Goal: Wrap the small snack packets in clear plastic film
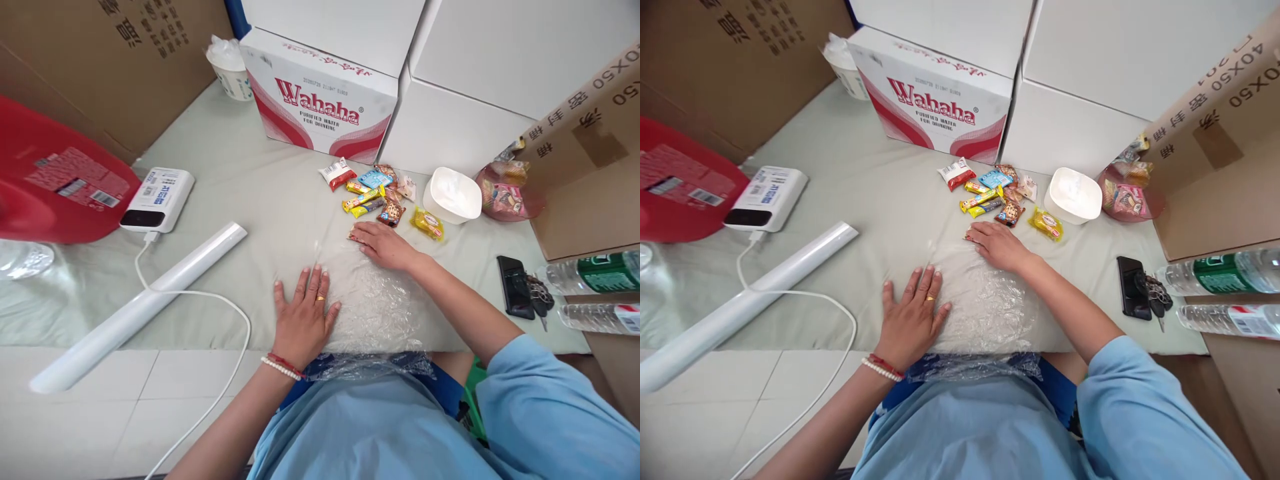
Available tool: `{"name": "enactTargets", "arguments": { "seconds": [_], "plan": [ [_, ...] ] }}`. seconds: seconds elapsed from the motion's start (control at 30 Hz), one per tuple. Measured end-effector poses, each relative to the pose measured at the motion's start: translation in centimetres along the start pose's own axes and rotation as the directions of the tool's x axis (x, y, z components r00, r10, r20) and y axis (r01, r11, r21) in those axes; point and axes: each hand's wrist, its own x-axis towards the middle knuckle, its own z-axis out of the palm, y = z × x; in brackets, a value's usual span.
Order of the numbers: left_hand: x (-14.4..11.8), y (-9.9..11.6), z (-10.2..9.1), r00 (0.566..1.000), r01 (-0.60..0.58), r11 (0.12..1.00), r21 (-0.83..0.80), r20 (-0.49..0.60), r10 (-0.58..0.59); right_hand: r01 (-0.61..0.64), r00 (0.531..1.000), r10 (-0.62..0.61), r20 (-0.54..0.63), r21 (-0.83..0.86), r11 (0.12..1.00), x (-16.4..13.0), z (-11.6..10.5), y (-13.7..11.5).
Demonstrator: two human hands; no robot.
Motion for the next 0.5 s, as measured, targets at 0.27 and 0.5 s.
{"name": "enactTargets", "arguments": {
  "seconds": [0.27,0.5],
  "plan": [
    [0.0,-0.1,-0.1,1.000,0.010,0.999,-0.039,0.010,-0.010,-0.143,0.986,0.138,0.098,0.046,0.989,0.2,-6.7,4.8],
    [0.0,-0.2,0.0,1.000,0.006,1.000,0.003,0.023,-0.006,-0.159,0.982,0.141,-0.127,-0.145,0.977,13.5,-5.5,5.1]
  ]
}}
